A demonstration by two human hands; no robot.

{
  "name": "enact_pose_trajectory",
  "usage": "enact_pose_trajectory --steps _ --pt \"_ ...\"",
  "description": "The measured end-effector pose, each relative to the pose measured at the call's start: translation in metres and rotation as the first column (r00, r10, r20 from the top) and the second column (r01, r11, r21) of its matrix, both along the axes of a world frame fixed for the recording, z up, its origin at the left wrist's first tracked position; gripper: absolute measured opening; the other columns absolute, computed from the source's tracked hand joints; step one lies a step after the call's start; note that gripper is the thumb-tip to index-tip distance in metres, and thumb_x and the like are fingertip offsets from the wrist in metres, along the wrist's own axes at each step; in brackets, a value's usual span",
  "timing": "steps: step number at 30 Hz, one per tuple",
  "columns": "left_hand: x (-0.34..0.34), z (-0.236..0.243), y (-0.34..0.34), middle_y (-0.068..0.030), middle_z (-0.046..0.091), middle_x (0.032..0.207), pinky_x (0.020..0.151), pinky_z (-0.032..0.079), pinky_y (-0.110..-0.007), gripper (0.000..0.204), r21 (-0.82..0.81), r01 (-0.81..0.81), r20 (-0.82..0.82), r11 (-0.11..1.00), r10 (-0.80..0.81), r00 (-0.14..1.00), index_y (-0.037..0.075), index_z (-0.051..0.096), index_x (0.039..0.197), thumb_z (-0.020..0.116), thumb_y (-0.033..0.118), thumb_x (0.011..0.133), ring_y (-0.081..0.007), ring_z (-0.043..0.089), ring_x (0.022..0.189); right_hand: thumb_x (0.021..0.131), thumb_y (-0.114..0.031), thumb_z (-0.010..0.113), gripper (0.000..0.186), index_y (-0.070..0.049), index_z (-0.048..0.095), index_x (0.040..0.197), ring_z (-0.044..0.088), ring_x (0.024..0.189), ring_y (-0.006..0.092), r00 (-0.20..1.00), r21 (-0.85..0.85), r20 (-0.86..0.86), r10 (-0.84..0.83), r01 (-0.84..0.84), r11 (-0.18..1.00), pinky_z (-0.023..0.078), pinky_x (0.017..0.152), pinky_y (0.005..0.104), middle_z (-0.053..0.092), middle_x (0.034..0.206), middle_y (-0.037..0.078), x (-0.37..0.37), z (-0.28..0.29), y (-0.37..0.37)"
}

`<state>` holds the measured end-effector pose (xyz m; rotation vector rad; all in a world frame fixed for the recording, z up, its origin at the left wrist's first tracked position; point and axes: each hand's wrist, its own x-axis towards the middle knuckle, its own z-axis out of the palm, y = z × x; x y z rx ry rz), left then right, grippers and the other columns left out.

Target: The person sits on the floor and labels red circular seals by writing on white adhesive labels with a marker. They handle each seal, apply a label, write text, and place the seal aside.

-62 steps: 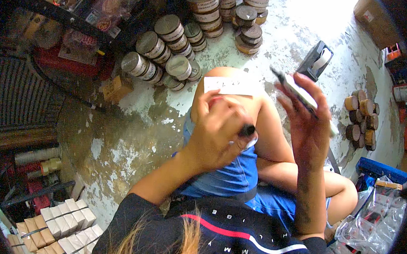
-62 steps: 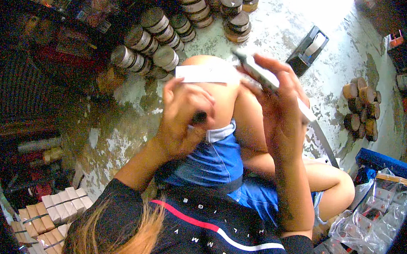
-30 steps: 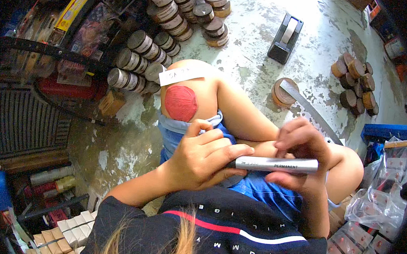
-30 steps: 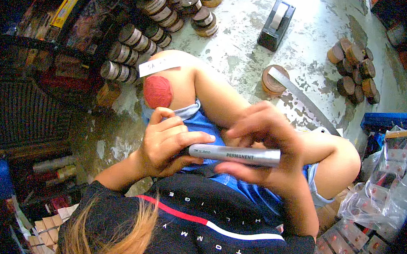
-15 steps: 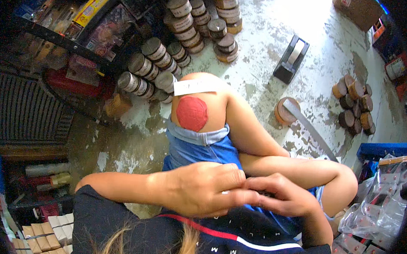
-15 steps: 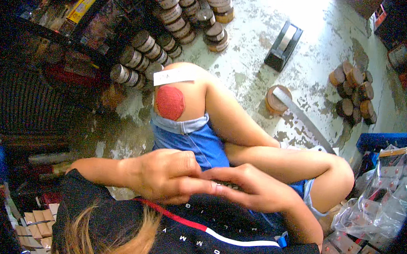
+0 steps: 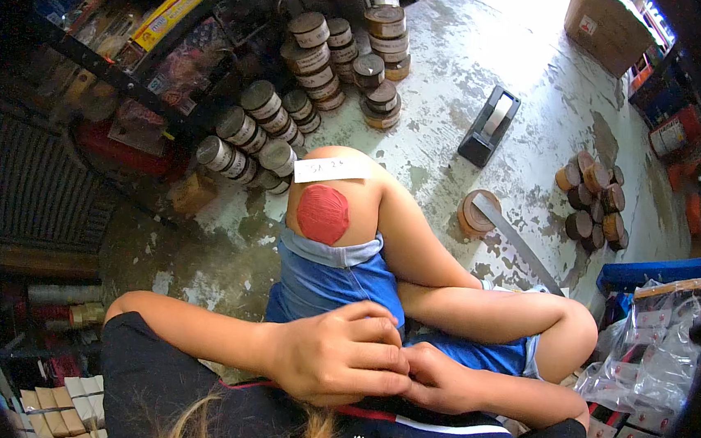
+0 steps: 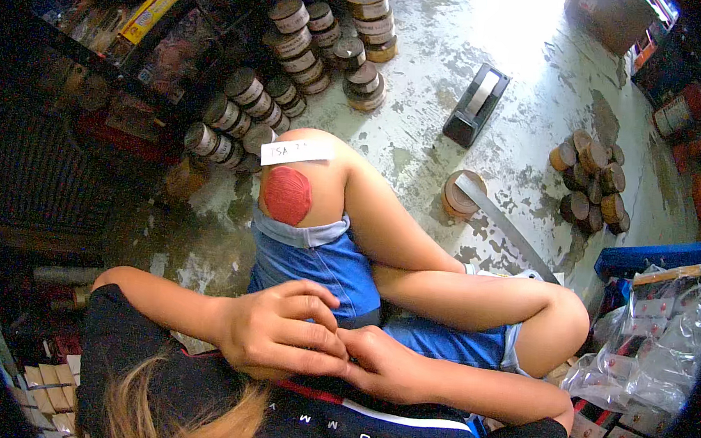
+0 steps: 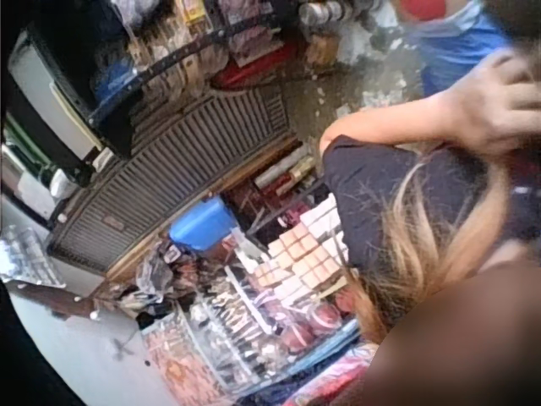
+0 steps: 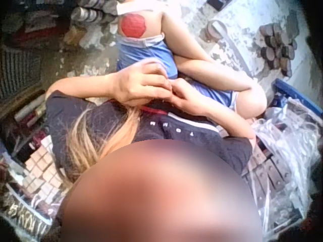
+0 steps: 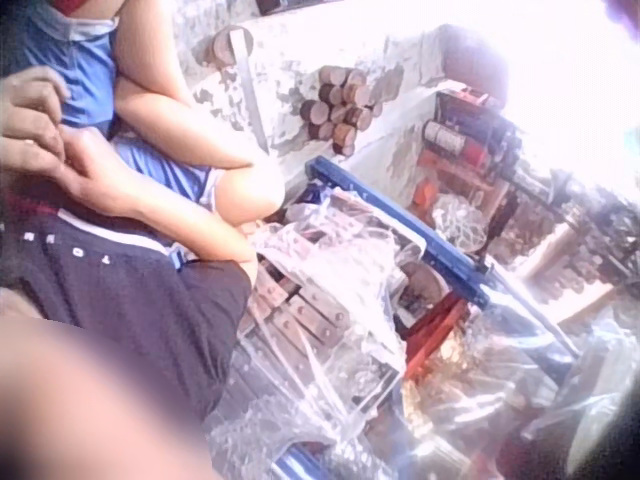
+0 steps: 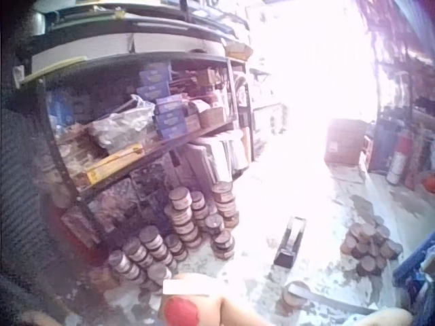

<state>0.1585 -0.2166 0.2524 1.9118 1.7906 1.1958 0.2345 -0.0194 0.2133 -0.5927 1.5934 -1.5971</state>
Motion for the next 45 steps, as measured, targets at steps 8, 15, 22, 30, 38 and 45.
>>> enact_pose_trajectory --steps 8,15,22,30,38,45 --pt "-0.002 -0.013 0.031 -0.0025 0.060 0.105 0.100 0.032 -0.049 0.030 0.094 -0.292 -0.201 0.952 0.305 0.931 0.014 0.063 0.103 0.066 0.029 0.078 -0.0225 0.055 0.102 0.093 -0.029 0.059 0.042 -0.002 0.055 0.124 0.059 0.095 0.0150 0.994 0.166 -0.107 -0.013 0.031 0.986 0.049 0.083 0.0305 0.063 0.107 0.008 -0.095 -0.053 0.117" --pt "-0.020 -0.033 0.005 -0.0049 0.059 0.110 0.104 0.028 -0.048 0.038 0.081 -0.657 -0.257 0.750 0.652 0.713 0.014 0.062 0.108 0.074 0.024 0.073 -0.0231 0.054 0.105 0.076 -0.010 0.075 0.043 -0.006 0.052 0.113 0.051 0.085 0.0130 0.776 0.773 -0.212 -0.594 0.505 0.384 0.046 0.071 0.0284 0.060 0.095 0.008 -0.100 -0.222 0.354" --pt "-0.069 -0.068 -0.041 -0.0121 0.046 0.123 0.102 0.033 -0.041 0.067 0.001 -0.966 -0.075 0.260 0.963 0.259 0.005 0.046 0.127 0.077 0.023 0.071 -0.0257 0.043 0.118 0.063 -0.010 0.080 0.048 -0.007 0.063 0.107 0.062 0.097 0.0337 0.977 0.972 -0.214 0.010 0.214 -0.101 0.051 0.082 0.0383 0.066 0.100 0.018 -0.089 -0.270 0.395" --pt "-0.109 -0.098 -0.050 -0.0144 0.047 0.130 0.096 0.040 -0.033 0.068 -0.223 -0.896 0.364 0.384 0.885 0.290 0.006 0.043 0.134 0.078 0.015 0.076 -0.0196 0.051 0.111 0.081 -0.026 0.066 0.033 -0.011 0.060 0.110 0.061 0.093 0.0219 0.950 0.812 -0.181 -0.255 0.291 0.506 0.047 0.084 0.0390 0.063 0.103 0.010 -0.116 -0.237 0.278" --pt "-0.115 -0.098 -0.051 -0.0085 0.060 0.106 0.085 0.048 -0.026 0.046 -0.201 -0.890 0.351 0.409 0.879 0.324 0.000 0.054 0.121 0.073 0.005 0.080 -0.0132 0.058 0.095 0.076 -0.033 0.077 0.029 -0.015 0.063 0.093 0.055 0.071 0.0114 0.850 0.820 0.178 -0.495 0.150 0.553 0.044 0.059 0.0313 0.060 0.077 -0.005 -0.107 -0.240 0.330" --pt "-0.116 -0.076 -0.036 -0.0059 0.060 0.099 0.080 0.048 -0.023 0.036 -0.129 -0.890 0.409 0.437 0.841 0.353 0.000 0.056 0.115 0.067 -0.003 0.081 -0.0108 0.058 0.088 0.073 -0.025 0.080 0.042 -0.003 0.062 0.104 0.059 0.094 0.0209 0.854 0.910 -0.369 -0.367 0.413 0.047 0.047 0.081 0.0373 0.064 0.099 0.011 -0.106 -0.253 0.368"
